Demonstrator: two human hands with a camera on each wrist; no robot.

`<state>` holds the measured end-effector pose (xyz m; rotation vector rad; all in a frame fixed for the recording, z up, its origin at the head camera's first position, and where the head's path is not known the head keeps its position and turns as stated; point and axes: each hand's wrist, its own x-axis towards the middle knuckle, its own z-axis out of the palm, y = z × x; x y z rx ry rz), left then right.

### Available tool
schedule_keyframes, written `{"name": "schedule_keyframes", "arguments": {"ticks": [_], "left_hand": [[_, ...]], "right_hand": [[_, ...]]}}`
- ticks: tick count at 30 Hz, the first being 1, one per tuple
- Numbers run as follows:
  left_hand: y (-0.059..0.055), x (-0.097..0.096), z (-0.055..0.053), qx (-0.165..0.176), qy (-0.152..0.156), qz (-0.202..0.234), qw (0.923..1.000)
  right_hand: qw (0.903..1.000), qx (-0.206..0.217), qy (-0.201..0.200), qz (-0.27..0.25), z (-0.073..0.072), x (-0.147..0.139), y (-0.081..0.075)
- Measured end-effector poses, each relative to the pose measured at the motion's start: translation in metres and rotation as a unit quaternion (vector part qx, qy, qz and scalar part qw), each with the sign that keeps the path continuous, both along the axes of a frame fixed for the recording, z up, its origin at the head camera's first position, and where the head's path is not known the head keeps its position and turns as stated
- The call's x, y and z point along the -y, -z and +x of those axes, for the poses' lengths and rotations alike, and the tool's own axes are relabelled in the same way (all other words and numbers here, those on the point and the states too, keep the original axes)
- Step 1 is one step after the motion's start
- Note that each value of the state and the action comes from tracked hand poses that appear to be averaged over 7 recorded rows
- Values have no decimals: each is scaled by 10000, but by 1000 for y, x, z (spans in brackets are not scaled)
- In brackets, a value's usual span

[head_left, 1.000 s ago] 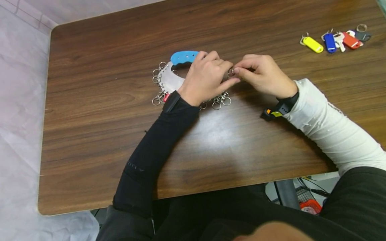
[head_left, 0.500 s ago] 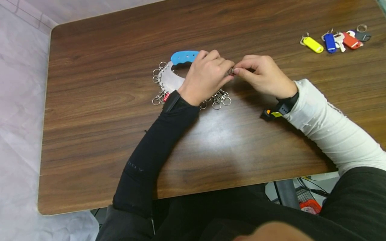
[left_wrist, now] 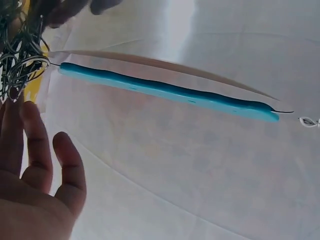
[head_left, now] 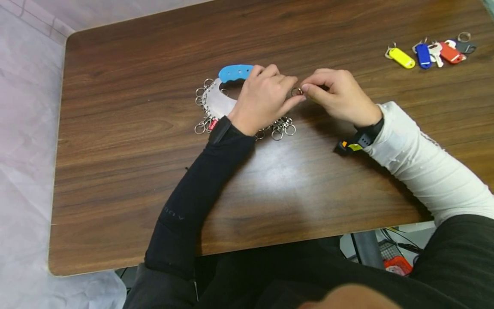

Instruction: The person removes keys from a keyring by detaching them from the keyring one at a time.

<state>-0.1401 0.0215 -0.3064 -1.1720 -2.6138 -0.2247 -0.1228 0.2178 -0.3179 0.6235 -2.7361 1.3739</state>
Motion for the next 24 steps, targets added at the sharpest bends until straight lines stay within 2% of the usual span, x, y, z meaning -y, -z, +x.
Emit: {"name": "schedule_keyframes", "arguments": {"ticks": [3,8,15,21,24], "left_hand": [[0,-1,0,-35,-113,21,9999],[1,-1,1,-25,-21,89,10000],[-1,-2,1,30,90,-127,9999],[-1,-2,0,-8,254,-115,9996],[-1,-1,0,60,169,-92,9998]], "right_hand": [[9999,-77,-51,-44,0,0,-1],[9999,-127,-55,-4,0,0,0],[9999,-78,-73,-18,0,0,2],[10000,-30,-76,-40,-1,0,3],[9999,-48,-63,-69,-1,0,2]]}}
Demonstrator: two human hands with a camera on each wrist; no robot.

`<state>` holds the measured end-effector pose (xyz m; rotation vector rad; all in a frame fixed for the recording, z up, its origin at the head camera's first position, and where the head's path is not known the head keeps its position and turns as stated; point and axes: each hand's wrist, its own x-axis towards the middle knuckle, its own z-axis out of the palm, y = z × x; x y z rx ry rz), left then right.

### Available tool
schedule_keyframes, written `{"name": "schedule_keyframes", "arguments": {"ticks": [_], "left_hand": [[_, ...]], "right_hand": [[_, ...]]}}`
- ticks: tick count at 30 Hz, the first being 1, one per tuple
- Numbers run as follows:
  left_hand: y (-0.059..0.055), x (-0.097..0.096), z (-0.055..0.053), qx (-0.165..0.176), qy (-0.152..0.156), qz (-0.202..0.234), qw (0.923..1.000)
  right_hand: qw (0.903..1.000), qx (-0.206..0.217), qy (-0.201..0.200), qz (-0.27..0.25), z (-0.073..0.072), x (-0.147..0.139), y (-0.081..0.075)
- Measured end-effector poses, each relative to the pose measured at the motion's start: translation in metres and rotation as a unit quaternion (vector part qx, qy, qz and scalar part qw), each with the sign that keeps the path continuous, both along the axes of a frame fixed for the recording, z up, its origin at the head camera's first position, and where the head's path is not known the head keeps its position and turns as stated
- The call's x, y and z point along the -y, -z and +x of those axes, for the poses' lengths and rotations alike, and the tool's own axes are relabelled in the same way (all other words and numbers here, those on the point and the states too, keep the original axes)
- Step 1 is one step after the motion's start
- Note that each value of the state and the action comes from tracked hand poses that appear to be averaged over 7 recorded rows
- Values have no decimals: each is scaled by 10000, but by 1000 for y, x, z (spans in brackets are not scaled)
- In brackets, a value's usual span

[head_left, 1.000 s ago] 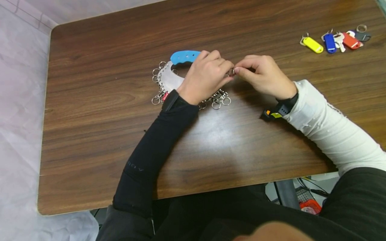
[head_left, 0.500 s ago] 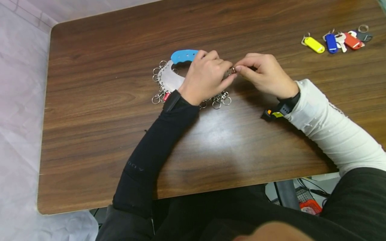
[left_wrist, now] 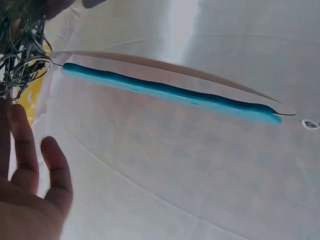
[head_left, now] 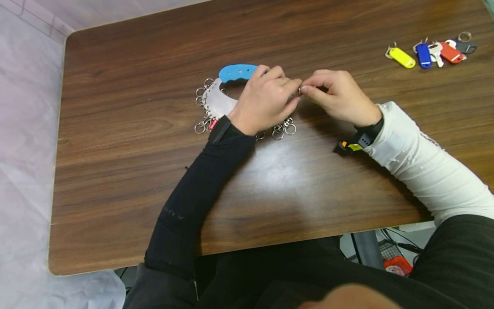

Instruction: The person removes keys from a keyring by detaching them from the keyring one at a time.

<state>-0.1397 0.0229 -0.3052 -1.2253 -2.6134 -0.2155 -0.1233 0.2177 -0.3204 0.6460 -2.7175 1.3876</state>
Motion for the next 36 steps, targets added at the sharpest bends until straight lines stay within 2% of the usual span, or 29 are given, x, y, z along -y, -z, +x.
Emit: {"name": "schedule_keyframes", "arguments": {"ticks": [5,8,11,20,25,29,36], "left_hand": [[0,0,1,-125,-573,91,9982],[1,0,2,-239,-715,225,9969],[1,-1,3,-280,-660,268,9971],[-2,-1,2,-175,-230,110,9995],[-2,0,1,-214,-143,139,9996],[-3,0,1,-171,-106,138,9997],[-5,1,1,82,-7,65,9999]], "right_hand": [[9999,-111,-36,-71,0,0,-1],[9998,-166,-71,-72,1,0,-2],[9997,-226,-114,-57,1,1,-3],[9997,-190,-122,-52,1,2,-3],[10000,-53,12,-18,1,3,-3],[9997,-137,185,10,2,4,-2],[9994,-237,253,16,2,4,-3]]}}
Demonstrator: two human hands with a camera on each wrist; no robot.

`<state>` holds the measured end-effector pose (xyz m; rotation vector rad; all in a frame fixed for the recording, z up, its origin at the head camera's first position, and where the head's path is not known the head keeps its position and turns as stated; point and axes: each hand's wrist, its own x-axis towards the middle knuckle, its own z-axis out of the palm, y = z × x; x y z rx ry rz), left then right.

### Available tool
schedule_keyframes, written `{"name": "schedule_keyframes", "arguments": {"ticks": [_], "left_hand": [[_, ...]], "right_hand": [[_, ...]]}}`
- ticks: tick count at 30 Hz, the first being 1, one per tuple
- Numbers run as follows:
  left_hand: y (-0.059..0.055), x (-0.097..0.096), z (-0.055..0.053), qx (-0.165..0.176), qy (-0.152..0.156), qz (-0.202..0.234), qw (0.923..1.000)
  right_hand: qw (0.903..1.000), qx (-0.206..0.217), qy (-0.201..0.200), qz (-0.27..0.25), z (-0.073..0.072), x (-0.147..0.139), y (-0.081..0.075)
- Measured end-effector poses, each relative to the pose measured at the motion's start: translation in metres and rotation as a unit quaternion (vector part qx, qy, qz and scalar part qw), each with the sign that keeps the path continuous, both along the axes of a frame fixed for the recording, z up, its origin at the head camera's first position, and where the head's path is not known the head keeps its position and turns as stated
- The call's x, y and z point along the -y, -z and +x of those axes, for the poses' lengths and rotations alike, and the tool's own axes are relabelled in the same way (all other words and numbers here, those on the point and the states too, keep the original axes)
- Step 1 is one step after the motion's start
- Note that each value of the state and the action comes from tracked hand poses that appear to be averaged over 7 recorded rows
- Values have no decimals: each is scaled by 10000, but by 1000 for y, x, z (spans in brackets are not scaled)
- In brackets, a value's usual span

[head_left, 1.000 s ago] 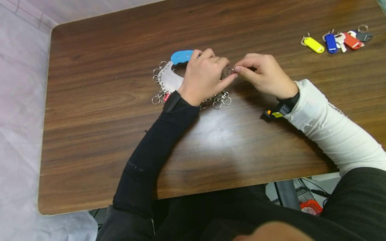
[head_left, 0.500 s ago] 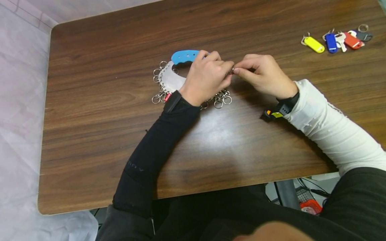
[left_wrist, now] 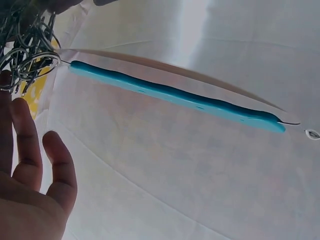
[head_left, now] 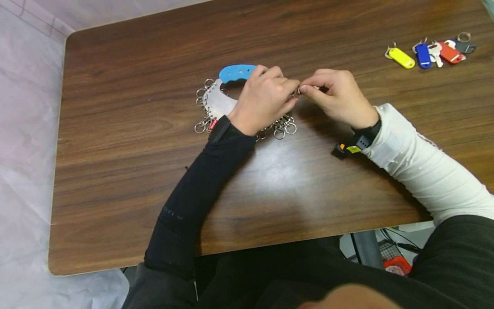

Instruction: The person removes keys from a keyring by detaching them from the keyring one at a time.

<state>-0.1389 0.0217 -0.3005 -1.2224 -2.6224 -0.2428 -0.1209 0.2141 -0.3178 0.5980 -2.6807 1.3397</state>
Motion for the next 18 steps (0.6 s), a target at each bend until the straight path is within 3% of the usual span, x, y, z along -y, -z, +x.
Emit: {"name": "schedule_keyframes", "arguments": {"ticks": [4,9,18], "left_hand": [[0,0,-1,160,69,85,9998],[-1,-1,-2,291,-80,120,9995],[1,0,-1,-123,-56,103,9999]], "right_hand": [[9999,-59,-90,-19,0,-1,-2],[10000,-51,-50,48,-1,-1,-2],[9995,25,258,183,-2,0,-1]]}}
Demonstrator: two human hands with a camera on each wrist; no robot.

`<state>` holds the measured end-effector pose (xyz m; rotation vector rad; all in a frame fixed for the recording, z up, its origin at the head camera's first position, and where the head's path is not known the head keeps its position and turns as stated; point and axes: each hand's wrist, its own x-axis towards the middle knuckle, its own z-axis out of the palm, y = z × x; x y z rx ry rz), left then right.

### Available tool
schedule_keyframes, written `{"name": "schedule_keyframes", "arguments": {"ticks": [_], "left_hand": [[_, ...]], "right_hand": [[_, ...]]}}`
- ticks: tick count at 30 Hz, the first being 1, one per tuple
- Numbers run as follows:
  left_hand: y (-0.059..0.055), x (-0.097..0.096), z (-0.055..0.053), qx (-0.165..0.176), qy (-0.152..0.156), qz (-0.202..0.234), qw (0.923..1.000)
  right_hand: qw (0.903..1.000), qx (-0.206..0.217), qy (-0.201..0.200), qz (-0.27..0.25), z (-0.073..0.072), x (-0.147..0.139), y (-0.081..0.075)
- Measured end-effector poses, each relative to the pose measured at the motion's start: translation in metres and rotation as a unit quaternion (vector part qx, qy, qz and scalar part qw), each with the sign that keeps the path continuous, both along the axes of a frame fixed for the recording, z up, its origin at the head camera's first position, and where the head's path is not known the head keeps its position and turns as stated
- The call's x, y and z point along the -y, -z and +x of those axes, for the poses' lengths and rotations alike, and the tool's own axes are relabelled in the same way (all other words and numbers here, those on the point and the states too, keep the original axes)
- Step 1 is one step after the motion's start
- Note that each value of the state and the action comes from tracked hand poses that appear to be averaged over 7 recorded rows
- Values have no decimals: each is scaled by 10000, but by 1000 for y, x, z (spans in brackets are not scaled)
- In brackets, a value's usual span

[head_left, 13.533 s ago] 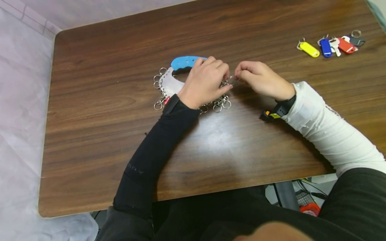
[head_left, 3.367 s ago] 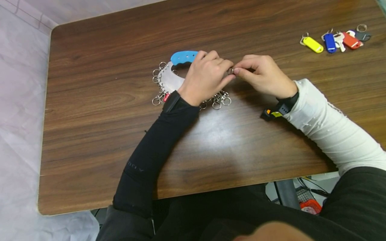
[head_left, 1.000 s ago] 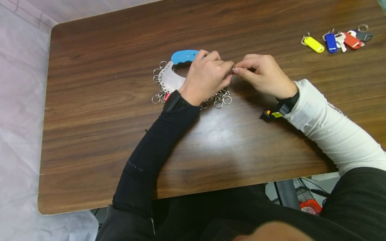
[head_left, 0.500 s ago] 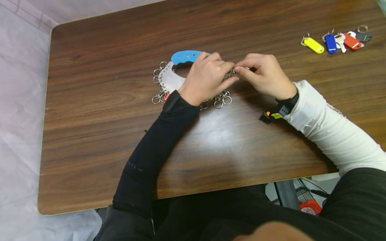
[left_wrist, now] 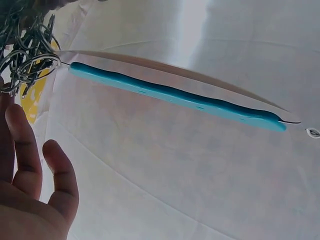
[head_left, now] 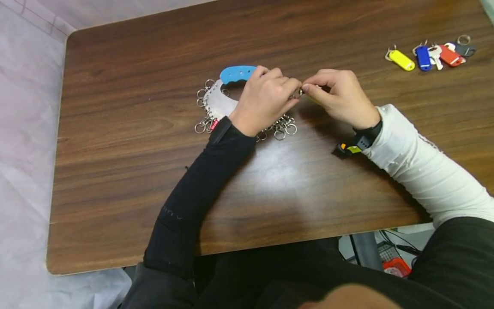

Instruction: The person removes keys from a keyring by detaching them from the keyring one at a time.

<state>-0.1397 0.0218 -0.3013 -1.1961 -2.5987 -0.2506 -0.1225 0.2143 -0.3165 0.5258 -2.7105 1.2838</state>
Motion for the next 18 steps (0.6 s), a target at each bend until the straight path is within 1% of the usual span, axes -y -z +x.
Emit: {"name": "schedule_keyframes", "arguments": {"ticks": [4,7,11,14,16,18], "left_hand": [[1,1,0,-18,0,18,10000],[1,1,0,114,-61,-36,9999],[0,1,1,276,-317,-166,9990],[0,0,0,262,-470,-220,9983],[0,0,1,220,-453,-235,9985],[0,0,0,186,-364,-259,9988]], "right_hand": [[10000,-25,-53,70,-1,0,0],[9999,-10,-66,108,-1,0,-1],[9999,-12,-111,67,0,0,-1],[9999,-49,-152,-3,0,0,-1],[9998,-63,-166,-24,0,0,-1],[9999,-48,-156,-14,0,0,0]]}}
